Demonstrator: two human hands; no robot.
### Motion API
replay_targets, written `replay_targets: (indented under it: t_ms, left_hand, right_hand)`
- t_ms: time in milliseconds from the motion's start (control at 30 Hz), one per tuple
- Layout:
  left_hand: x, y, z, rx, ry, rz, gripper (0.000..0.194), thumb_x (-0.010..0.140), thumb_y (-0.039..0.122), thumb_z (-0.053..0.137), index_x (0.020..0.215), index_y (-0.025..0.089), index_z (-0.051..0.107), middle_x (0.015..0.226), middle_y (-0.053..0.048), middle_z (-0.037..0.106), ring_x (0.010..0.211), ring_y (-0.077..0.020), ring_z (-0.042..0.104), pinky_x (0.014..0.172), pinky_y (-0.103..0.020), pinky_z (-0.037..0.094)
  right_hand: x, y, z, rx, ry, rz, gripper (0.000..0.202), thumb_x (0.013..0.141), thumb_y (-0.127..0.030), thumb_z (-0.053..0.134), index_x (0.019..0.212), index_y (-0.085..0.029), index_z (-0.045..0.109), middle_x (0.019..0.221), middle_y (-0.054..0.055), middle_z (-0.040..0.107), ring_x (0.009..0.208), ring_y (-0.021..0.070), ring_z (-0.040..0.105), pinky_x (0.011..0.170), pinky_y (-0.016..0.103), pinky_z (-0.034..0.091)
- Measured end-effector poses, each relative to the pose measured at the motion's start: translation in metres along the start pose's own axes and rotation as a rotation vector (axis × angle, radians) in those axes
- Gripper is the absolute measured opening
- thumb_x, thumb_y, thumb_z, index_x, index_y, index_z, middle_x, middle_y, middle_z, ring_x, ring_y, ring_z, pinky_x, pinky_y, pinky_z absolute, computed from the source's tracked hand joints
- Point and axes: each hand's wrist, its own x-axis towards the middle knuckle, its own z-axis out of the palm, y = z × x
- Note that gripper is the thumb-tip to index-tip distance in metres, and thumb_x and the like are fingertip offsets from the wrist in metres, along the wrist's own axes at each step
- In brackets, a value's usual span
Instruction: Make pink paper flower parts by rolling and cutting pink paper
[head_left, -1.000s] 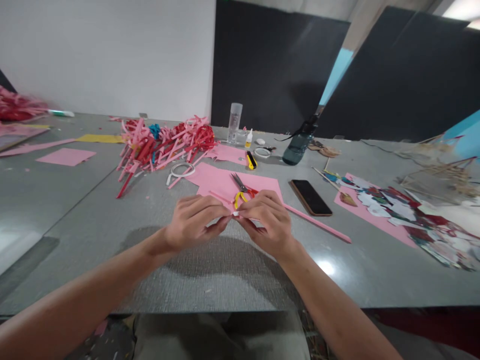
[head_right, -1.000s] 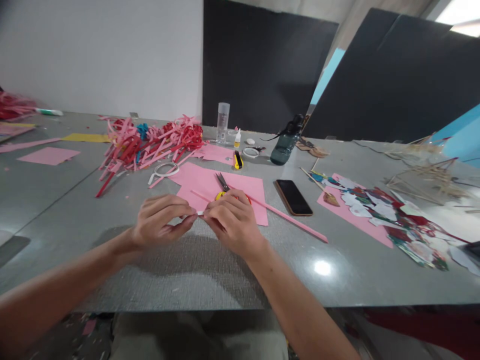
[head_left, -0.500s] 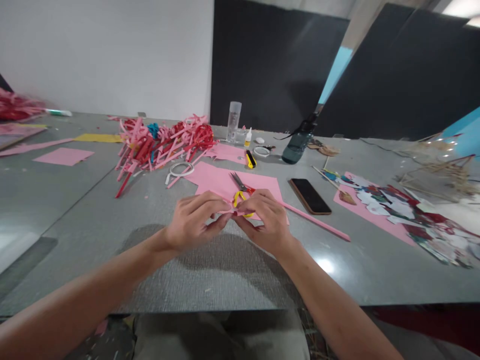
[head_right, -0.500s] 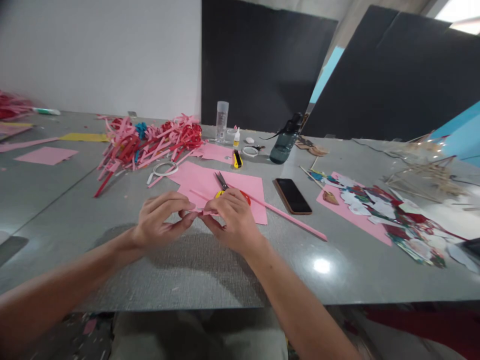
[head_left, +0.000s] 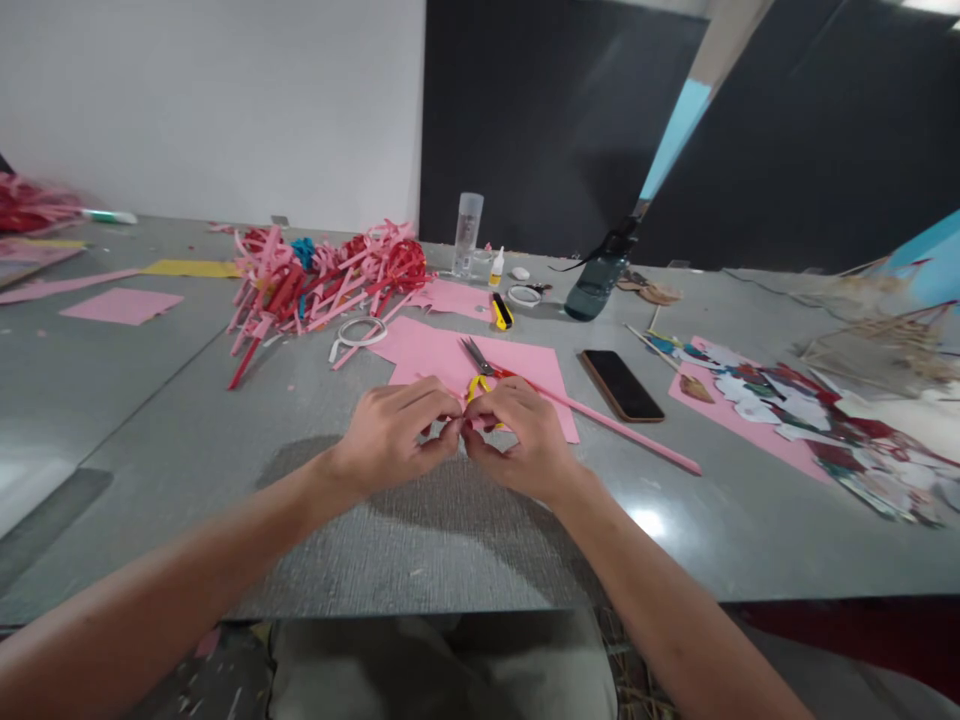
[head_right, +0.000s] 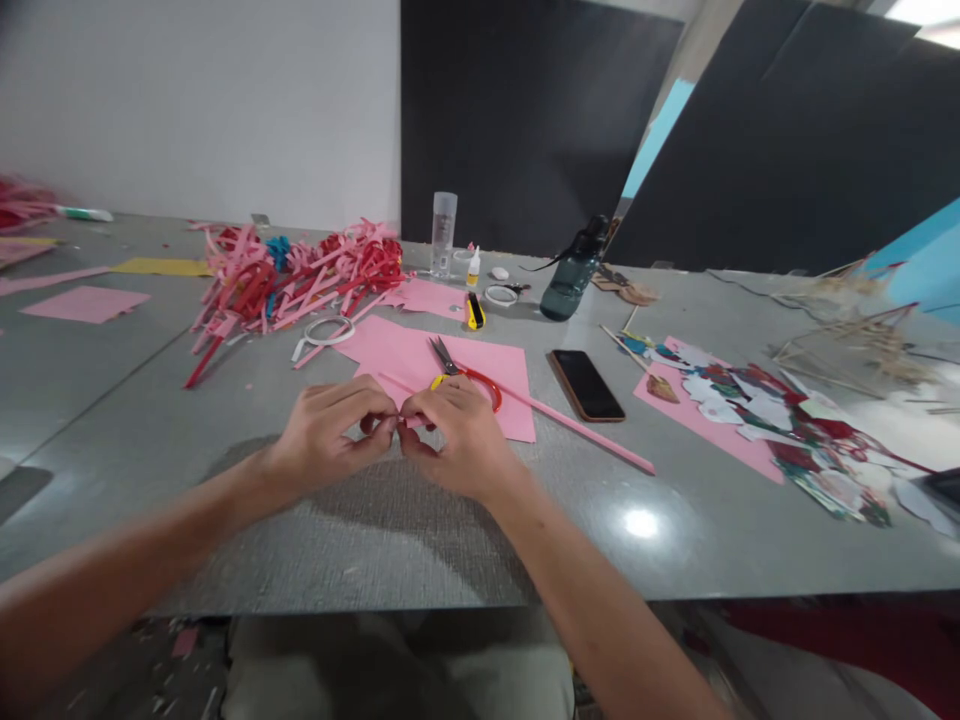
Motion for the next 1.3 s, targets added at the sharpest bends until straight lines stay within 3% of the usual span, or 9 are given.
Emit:
replay_targets:
  t_ms: [467,667,967,1133,1300]
  left_hand:
    - [-0.002,0.001,0.002,-0.044,0.0,-0.029,0.006,0.086,0.016,0.055,0.083,0.019,0.059,0.074,0.002,0.064,0.059,-0.0085,0.053,0.06,-0.023,0.043]
    - [-0.002,0.001,0.001,-0.088,-0.067,-0.079,0.006,0.09,0.02,0.055,0.088,0.019,0.06,0.079,0.001,0.065,0.061,-0.0089,0.054,0.062,-0.024,0.044]
    - [0.004,-0.003,0.005,-0.131,-0.281,-0.325,0.008,0.09,0.019,0.055,0.09,0.019,0.063,0.082,0.0,0.067,0.068,-0.012,0.057,0.061,-0.024,0.04]
    - [0.005,-0.007,0.012,-0.297,-0.269,-0.476,0.008,0.089,0.017,0.052,0.085,0.019,0.059,0.075,0.002,0.063,0.067,-0.0115,0.056,0.061,-0.023,0.039]
    - [0.006,-0.005,0.019,-0.517,-0.298,-0.63,0.018,0.094,0.027,0.047,0.081,0.018,0.055,0.065,0.004,0.054,0.057,-0.0097,0.049,0.055,-0.023,0.036]
  right_hand:
    - [0.0,-0.004,0.004,0.013,0.022,0.025,0.017,0.074,-0.009,0.057,0.082,-0.024,0.055,0.068,-0.003,0.06,0.066,0.0156,0.056,0.074,0.032,0.046]
    - [0.0,0.0,0.003,0.017,0.004,0.028,0.016,0.075,-0.009,0.058,0.08,-0.024,0.054,0.068,-0.003,0.06,0.065,0.0152,0.054,0.072,0.031,0.044]
    - [-0.002,0.011,0.004,-0.053,-0.092,0.073,0.015,0.073,-0.008,0.06,0.077,-0.023,0.055,0.066,-0.003,0.061,0.064,0.0153,0.052,0.072,0.03,0.041]
    - [-0.003,0.015,0.008,-0.097,-0.067,0.12,0.012,0.076,-0.01,0.061,0.076,-0.022,0.057,0.066,-0.001,0.063,0.065,0.0166,0.053,0.071,0.03,0.041]
    - [-0.003,0.018,0.011,-0.227,-0.067,0.039,0.012,0.08,-0.013,0.06,0.073,-0.021,0.056,0.066,-0.001,0.064,0.064,0.0163,0.056,0.074,0.031,0.041]
